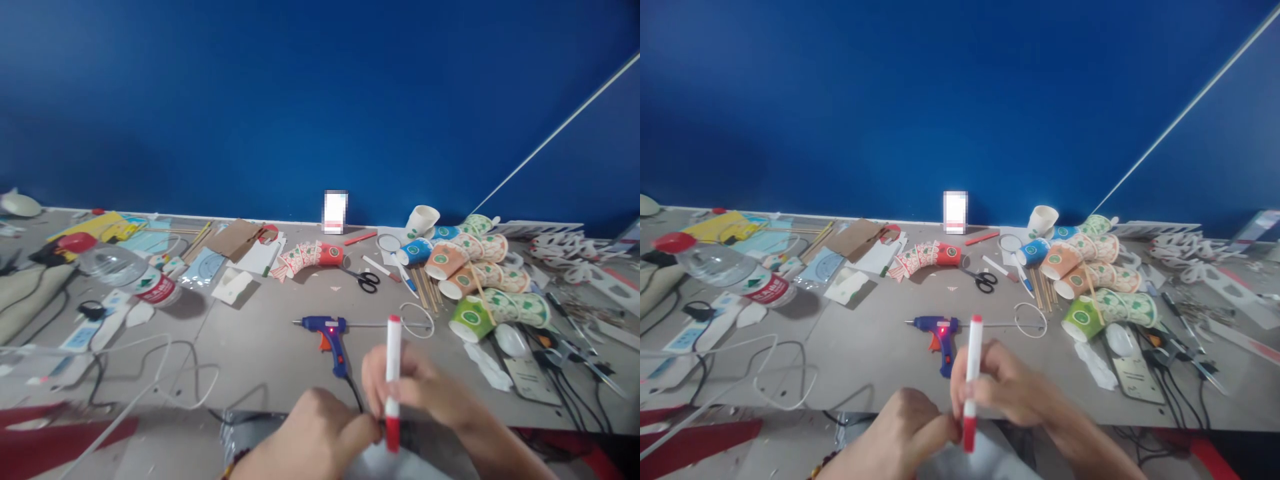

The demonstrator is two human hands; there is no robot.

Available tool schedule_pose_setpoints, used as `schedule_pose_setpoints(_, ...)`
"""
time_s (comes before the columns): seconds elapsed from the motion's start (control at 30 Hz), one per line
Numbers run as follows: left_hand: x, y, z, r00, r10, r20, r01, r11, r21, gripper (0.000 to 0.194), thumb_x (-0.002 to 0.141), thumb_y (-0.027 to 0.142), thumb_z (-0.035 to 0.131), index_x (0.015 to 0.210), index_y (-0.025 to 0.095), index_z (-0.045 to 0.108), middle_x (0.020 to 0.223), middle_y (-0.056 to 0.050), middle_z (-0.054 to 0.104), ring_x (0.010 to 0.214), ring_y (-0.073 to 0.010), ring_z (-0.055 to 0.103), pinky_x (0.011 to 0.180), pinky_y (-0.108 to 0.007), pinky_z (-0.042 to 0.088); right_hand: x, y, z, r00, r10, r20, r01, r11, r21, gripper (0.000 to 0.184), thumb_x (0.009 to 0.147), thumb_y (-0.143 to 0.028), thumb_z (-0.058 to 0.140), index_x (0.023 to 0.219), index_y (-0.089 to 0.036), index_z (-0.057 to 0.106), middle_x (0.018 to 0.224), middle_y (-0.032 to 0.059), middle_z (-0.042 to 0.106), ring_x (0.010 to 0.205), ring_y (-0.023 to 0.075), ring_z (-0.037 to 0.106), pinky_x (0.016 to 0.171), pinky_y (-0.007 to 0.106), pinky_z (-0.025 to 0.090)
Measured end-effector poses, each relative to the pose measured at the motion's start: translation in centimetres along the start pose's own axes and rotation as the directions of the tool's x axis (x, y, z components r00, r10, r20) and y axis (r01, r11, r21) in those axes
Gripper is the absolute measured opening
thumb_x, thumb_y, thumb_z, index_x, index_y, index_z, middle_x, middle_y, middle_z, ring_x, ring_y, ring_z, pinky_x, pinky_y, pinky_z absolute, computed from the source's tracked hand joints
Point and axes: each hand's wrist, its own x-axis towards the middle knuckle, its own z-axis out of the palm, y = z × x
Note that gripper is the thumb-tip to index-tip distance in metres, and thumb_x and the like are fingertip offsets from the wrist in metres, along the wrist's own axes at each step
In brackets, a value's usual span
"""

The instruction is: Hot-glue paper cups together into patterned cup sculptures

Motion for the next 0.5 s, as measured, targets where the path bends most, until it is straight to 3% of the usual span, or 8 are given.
schedule_pose_setpoints(0.07,-0.1,-0.4,-1.0,0.989,0.016,0.146,0.002,0.992,-0.122,0.037,0.103,0.043,0.025,0.115,0.022,0.054,0.065,0.002,0.062,0.051,-0.012,0.054,0.052,-0.025,0.038,1.2,0.1,-2.0,0.998,-0.027,-0.064,0.033,0.996,0.08,0.023,0.086,-0.036,0.052,0.069,-0.02,0.053,0.067,0.0055,0.067,0.062,0.0175,0.058,0.06,0.03,0.045)
schedule_pose_setpoints(0.13,0.1,-1.3,-2.7,0.99,0.022,0.14,0.008,0.978,-0.207,0.038,0.098,0.049,0.042,0.123,0.022,0.051,0.082,-0.002,0.07,0.064,-0.0132,0.062,0.06,-0.024,0.045,2.5,0.5,-4.8,0.966,-0.019,-0.257,0.024,1.0,0.018,0.019,0.088,-0.036,0.047,0.076,-0.022,0.05,0.056,-0.0017,0.058,0.052,0.0152,0.05,0.052,0.027,0.04)
schedule_pose_setpoints(0.2,0.7,-2.8,-4.7,0.99,-0.136,0.027,0.138,0.98,-0.144,0.03,0.096,0.04,0.048,0.121,0.023,0.053,0.087,-0.003,0.069,0.074,-0.0146,0.064,0.068,-0.025,0.049,3.8,1.3,-7.9,0.861,-0.029,-0.508,-0.101,0.968,-0.228,0.013,0.087,-0.034,0.048,0.09,-0.022,0.053,0.054,-0.0065,0.048,0.05,0.0137,0.045,0.05,0.024,0.035)
schedule_pose_setpoints(0.23,1.1,-3.8,-5.7,0.963,-0.268,-0.039,0.264,0.961,-0.08,0.025,0.097,0.035,0.048,0.118,0.024,0.055,0.092,-0.004,0.069,0.081,-0.0157,0.065,0.073,-0.027,0.051,4.3,1.8,-9.4,0.789,-0.065,-0.611,-0.209,0.907,-0.366,0.016,0.086,-0.03,0.049,0.098,-0.022,0.055,0.058,-0.0065,0.048,0.053,0.0139,0.046,0.053,0.024,0.036)
schedule_pose_setpoints(0.27,1.6,-5.0,-6.6,0.928,-0.35,-0.126,0.351,0.936,-0.019,0.024,0.097,0.032,0.047,0.116,0.023,0.056,0.095,-0.005,0.068,0.085,-0.0161,0.065,0.076,-0.028,0.051,4.8,2.4,-10.9,0.732,-0.121,-0.671,-0.302,0.825,-0.478,0.021,0.084,-0.027,0.05,0.103,-0.022,0.055,0.064,-0.0049,0.053,0.058,0.0147,0.049,0.057,0.025,0.039)
schedule_pose_setpoints(0.33,2.9,-7.7,-8.2,0.857,-0.417,-0.303,0.463,0.881,0.099,0.022,0.096,0.031,0.046,0.112,0.021,0.058,0.102,-0.007,0.067,0.094,-0.0196,0.063,0.083,-0.033,0.05,5.6,3.6,-13.3,0.679,-0.222,-0.7,-0.425,0.658,-0.622,0.026,0.083,-0.022,0.047,0.108,-0.019,0.057,0.078,0.0014,0.062,0.071,0.0184,0.056,0.069,0.029,0.043)
schedule_pose_setpoints(0.43,4.9,-12.0,-9.5,0.733,-0.505,-0.455,0.629,0.759,0.17,0.024,0.094,0.034,0.048,0.111,0.019,0.059,0.111,-0.011,0.064,0.103,-0.0248,0.06,0.087,-0.038,0.049,6.3,5.2,-15.5,0.717,-0.281,-0.638,-0.507,0.416,-0.754,0.028,0.081,-0.014,0.047,0.103,-0.015,0.064,0.096,0.0105,0.067,0.093,0.0236,0.06,0.084,0.033,0.044)
schedule_pose_setpoints(0.5,6.1,-14.8,-9.8,0.704,-0.527,-0.477,0.667,0.72,0.189,0.025,0.092,0.033,0.049,0.111,0.018,0.059,0.113,-0.012,0.064,0.108,-0.0263,0.059,0.091,-0.038,0.048,6.4,5.9,-16.0,0.74,-0.251,-0.624,-0.554,0.299,-0.777,0.031,0.082,-0.011,0.048,0.106,-0.013,0.067,0.104,0.0136,0.067,0.101,0.0244,0.059,0.09,0.032,0.043)
